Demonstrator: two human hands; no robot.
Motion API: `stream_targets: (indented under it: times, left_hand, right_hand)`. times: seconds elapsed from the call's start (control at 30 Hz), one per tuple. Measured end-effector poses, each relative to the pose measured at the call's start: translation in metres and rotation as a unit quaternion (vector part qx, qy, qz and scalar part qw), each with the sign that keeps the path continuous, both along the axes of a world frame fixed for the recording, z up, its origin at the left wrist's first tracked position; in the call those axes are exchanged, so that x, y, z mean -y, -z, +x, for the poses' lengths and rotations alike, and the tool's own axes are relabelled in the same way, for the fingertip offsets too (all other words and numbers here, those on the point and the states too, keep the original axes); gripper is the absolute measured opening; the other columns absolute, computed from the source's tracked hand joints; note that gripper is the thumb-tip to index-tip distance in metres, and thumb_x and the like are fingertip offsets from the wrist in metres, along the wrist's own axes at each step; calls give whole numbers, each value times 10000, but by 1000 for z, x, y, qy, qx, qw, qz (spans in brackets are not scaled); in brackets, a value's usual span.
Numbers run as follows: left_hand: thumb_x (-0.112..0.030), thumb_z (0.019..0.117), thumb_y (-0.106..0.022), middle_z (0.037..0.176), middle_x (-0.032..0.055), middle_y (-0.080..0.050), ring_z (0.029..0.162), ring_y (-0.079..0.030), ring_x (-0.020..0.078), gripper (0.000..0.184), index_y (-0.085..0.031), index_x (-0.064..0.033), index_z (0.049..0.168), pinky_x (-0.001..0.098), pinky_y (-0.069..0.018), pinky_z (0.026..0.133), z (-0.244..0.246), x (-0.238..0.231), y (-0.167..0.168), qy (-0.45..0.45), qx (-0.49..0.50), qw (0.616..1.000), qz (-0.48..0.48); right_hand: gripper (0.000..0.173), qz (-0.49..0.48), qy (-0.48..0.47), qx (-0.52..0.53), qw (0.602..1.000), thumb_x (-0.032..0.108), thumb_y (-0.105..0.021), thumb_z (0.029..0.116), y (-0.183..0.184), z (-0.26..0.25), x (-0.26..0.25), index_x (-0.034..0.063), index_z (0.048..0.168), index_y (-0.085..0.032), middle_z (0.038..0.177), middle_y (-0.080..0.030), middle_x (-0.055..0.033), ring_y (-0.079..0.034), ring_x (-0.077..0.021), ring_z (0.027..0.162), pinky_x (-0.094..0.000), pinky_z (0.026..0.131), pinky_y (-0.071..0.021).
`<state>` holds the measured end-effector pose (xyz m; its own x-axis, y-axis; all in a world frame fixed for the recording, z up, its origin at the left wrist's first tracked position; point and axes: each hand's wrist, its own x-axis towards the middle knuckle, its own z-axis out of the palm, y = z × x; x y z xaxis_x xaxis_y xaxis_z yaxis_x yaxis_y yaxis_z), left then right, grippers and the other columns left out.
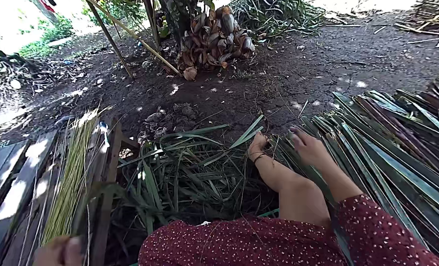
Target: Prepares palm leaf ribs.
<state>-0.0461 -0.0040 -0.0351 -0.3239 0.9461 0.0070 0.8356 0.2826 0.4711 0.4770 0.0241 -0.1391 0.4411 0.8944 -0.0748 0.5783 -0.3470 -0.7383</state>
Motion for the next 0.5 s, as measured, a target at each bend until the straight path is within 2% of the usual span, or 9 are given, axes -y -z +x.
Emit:
stream_targets:
  times: [0.03,0.07,0.13,0.2,0.3,0.33,0.4,0.5]
  left_hand:
    - [-145,1068,-450,1253,399,-563,1093,-629,397,466,-399,204,1372,502,-514,950,-21,-4,30,103,33,994,35]
    - [-191,1054,-499,1230,383,-588,1067,-641,416,496,-421,172,1382,550,-523,918,-15,-8,51,153,64,984,62]
    - [-209,1019,-555,1167,292,-654,1012,-671,354,481,-491,114,1370,539,-541,882,34,-12,75,187,119,972,82]
    - [-159,990,-590,1062,211,-692,918,-682,279,394,-561,87,1296,485,-555,817,82,-10,86,213,154,961,80]
    - [-143,958,-617,981,137,-692,835,-669,187,326,-611,57,1215,380,-562,760,121,-2,99,250,176,948,90]
    - [-148,950,-627,970,132,-683,830,-662,179,309,-621,53,1184,361,-558,758,128,1,103,254,181,945,95]
    - [-156,933,-625,968,134,-663,855,-647,194,278,-636,46,1123,357,-544,778,137,5,109,271,182,940,103]
    - [-125,906,-630,1006,147,-667,964,-638,231,193,-669,23,1022,369,-520,859,140,5,116,314,199,921,115]
  right_hand:
    - [475,-1,-54,-48,997,323,-388,1115,-3,-29,0,103,1532,-450,1012,-665,-228,-638,-336,831,-543,783,-521]
    - [490,-7,-109,-96,989,361,-392,1106,-7,-58,2,121,1528,-458,957,-655,-162,-614,-254,770,-468,737,-527]
    - [561,-1,-210,-178,961,428,-425,1066,-11,-109,7,110,1526,-465,855,-604,-42,-530,-122,665,-341,635,-489]
    - [590,24,-246,-242,938,388,-546,1020,-11,-150,11,58,1505,-484,853,-637,-25,-520,-73,640,-285,606,-472]
    - [508,66,-193,-321,925,287,-608,1005,1,-182,12,9,1424,-531,924,-682,-22,-599,-50,699,-245,665,-527]
    - [434,84,-156,-356,918,242,-608,1007,6,-188,13,-4,1361,-554,897,-672,-9,-600,-42,677,-225,643,-528]
    - [284,133,-92,-408,899,144,-597,998,13,-194,15,-22,1229,-594,813,-659,22,-587,-20,620,-189,588,-508]
    - [147,159,-50,-445,880,62,-585,981,15,-195,20,-8,1103,-629,784,-661,31,-598,-10,616,-162,567,-502]
